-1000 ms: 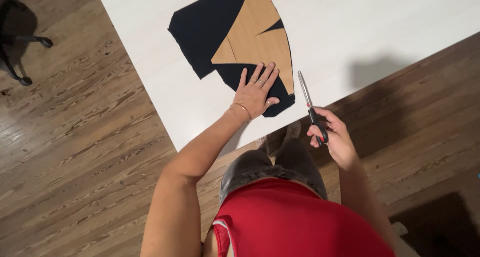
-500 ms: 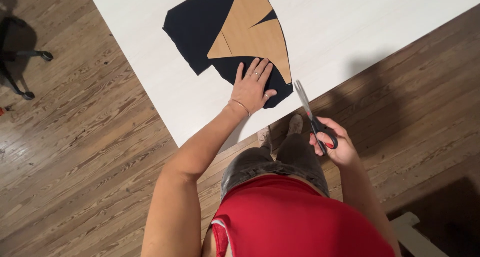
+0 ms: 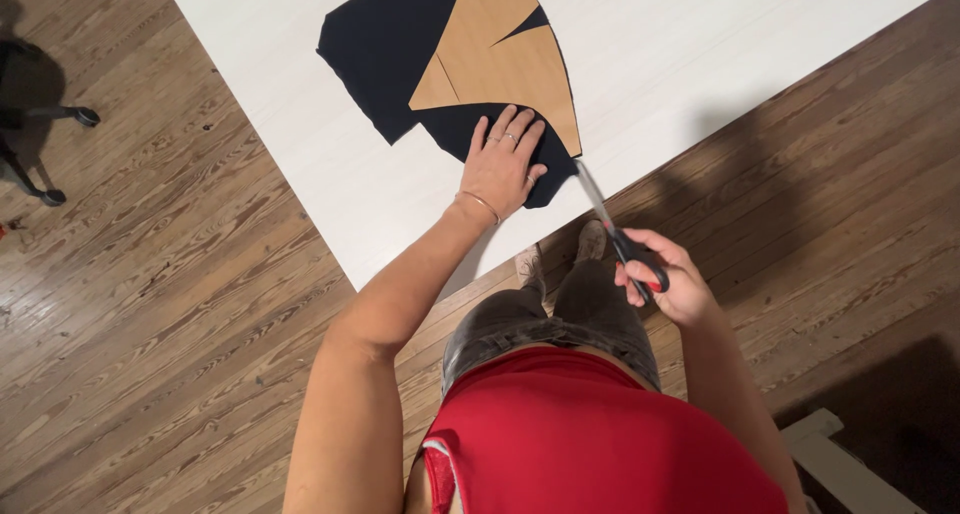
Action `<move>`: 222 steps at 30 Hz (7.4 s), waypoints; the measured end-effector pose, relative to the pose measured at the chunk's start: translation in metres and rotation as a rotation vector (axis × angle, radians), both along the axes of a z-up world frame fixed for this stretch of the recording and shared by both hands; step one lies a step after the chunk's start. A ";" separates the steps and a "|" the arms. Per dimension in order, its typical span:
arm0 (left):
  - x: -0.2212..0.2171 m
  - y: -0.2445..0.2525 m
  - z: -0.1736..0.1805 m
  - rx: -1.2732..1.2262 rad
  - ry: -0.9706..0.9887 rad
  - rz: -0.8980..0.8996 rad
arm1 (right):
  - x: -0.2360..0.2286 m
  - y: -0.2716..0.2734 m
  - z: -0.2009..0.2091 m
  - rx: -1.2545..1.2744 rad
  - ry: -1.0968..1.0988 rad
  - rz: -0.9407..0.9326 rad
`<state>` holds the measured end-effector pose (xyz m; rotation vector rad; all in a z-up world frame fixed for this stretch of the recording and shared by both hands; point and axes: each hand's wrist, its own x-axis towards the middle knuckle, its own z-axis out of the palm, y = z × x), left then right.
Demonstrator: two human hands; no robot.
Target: The person uses scissors to cut a piece of black fabric following the outline of a brown paper pattern. The person holds the pattern steady with one hand while cutting with the other, occasionally adjusting the fabric and pattern on the white table.
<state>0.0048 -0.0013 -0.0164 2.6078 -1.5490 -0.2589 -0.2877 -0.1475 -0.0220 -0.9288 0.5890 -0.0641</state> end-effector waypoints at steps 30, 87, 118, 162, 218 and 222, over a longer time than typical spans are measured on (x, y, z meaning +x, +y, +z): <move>-0.045 0.007 -0.042 -0.608 0.113 0.026 | 0.058 0.003 0.033 -0.091 0.037 0.058; 0.018 -0.017 0.009 -0.426 0.202 0.079 | 0.083 0.005 0.063 -0.280 0.163 0.093; 0.037 -0.019 -0.002 -0.152 0.281 0.113 | 0.077 -0.002 0.045 -0.269 0.157 0.123; 0.046 -0.012 0.016 -0.214 0.560 0.139 | 0.125 -0.016 0.068 -0.241 0.144 0.130; 0.087 -0.018 -0.030 -0.342 0.380 0.343 | 0.174 -0.076 0.061 0.011 0.085 0.438; 0.086 -0.015 -0.002 -0.180 0.406 0.375 | 0.174 -0.079 0.057 0.141 0.104 0.458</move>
